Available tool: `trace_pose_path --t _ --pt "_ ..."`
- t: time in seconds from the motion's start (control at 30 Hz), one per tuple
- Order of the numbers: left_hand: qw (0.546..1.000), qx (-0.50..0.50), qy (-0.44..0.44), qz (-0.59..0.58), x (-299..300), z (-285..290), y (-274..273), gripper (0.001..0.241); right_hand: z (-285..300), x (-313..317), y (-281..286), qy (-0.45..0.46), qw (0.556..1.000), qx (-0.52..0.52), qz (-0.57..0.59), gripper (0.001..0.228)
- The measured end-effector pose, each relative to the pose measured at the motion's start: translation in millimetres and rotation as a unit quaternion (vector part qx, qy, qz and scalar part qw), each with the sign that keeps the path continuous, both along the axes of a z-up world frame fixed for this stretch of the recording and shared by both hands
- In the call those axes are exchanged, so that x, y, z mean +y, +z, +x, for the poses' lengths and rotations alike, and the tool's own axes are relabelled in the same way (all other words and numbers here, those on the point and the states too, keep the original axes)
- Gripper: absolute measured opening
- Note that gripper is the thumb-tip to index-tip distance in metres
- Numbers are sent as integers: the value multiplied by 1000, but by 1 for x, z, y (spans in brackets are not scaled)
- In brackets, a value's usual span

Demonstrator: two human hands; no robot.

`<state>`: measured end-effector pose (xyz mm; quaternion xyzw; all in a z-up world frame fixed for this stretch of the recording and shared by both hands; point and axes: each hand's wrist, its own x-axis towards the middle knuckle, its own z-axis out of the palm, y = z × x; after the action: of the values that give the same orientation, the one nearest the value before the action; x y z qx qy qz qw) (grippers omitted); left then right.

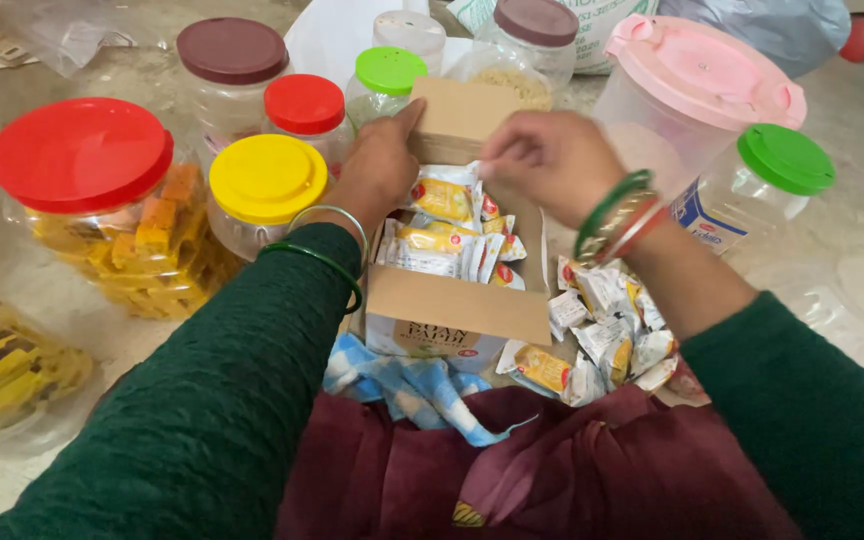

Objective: The person packs individually wrapped food packets into a cardboard box by hand.

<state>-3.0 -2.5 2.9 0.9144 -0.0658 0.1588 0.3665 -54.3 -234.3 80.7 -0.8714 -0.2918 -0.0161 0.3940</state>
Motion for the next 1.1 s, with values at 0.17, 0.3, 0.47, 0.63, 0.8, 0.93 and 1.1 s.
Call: trace_pose_path --t 0.17,0.3,0.47,0.63,0.8,0.93,1.1 --pt "1000 3 2 15 -1 -4 4 74 6 -89 -64 -206 963 -39 -170 15" --pt "1000 -4 6 13 -1 -2 2 75 -20 -91 -138 -88 891 196 -399 53" --pt "1000 -13 -5 10 0 -2 2 74 -49 -75 -187 -81 851 206 -476 67" --pt "1000 -11 -10 -9 -1 -6 4 75 -39 -81 -188 -86 880 175 -433 64" --pt "1000 15 -2 -24 -2 -10 9 77 -14 -104 -104 -178 900 153 -366 64" --pt "1000 28 6 3 -4 -12 12 77 -16 -106 4 -255 931 63 -254 58" --pt "999 35 7 13 -4 -14 14 78 -31 -57 79 3 997 72 -15 49"
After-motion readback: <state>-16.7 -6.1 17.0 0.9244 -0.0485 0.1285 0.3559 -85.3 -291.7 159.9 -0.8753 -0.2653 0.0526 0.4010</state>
